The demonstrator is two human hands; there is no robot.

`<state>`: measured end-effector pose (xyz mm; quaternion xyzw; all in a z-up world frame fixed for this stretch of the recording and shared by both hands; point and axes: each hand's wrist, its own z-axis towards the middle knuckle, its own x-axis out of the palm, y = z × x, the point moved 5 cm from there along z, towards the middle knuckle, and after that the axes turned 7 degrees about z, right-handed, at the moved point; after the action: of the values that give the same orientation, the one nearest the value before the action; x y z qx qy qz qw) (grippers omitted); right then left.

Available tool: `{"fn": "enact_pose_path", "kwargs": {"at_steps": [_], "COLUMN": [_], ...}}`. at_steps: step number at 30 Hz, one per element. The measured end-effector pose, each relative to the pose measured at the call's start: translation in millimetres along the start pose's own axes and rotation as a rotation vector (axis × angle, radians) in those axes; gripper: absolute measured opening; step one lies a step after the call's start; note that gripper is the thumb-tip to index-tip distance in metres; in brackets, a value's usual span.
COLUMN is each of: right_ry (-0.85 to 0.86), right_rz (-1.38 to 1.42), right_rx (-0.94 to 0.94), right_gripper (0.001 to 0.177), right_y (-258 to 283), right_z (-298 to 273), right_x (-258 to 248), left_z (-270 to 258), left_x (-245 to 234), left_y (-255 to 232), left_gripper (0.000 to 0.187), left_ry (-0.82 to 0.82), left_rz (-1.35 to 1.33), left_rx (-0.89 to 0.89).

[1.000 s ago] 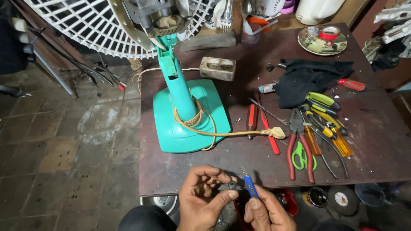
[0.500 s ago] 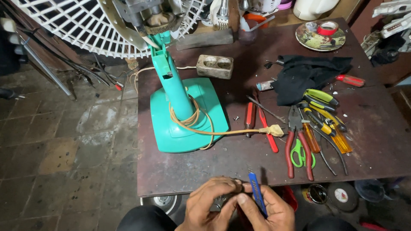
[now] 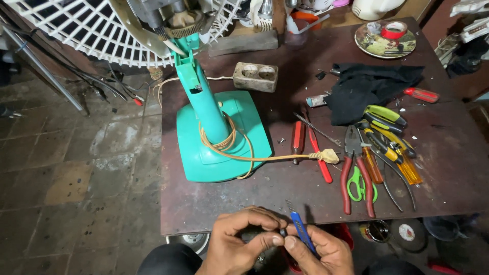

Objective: The person works on a small black object on a cluttered workbench, using a blue-handled tool to manipulate it. A teal fan and various tools are visible nearby. The person continues to adjust the object with the tool throughout the clip.

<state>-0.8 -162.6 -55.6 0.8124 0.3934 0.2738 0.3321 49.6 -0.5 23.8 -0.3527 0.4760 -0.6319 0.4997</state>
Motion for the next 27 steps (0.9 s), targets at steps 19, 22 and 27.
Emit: {"fn": "enact_pose_path", "kwargs": {"at_steps": [19,22,27], "right_ry": [-0.032,-0.092,-0.085], "right_rz": [-0.698,-0.891,-1.051], "right_rx": [-0.08,-0.283,-0.877], "right_gripper": [0.052,0.05,0.039], "right_y": [-59,-52,-83], "right_z": [19,11,31], "right_x": [-28,-23,-22], "left_z": [3,5,6], "left_x": [-10,-10,-8], "left_y": [-1,-3,1], "left_gripper": [0.008,0.008,0.009], "left_ry": [-0.195,-0.22,-0.23], "left_rz": [0.893,0.907,0.89], "left_rx": [0.184,0.183,0.165]}}
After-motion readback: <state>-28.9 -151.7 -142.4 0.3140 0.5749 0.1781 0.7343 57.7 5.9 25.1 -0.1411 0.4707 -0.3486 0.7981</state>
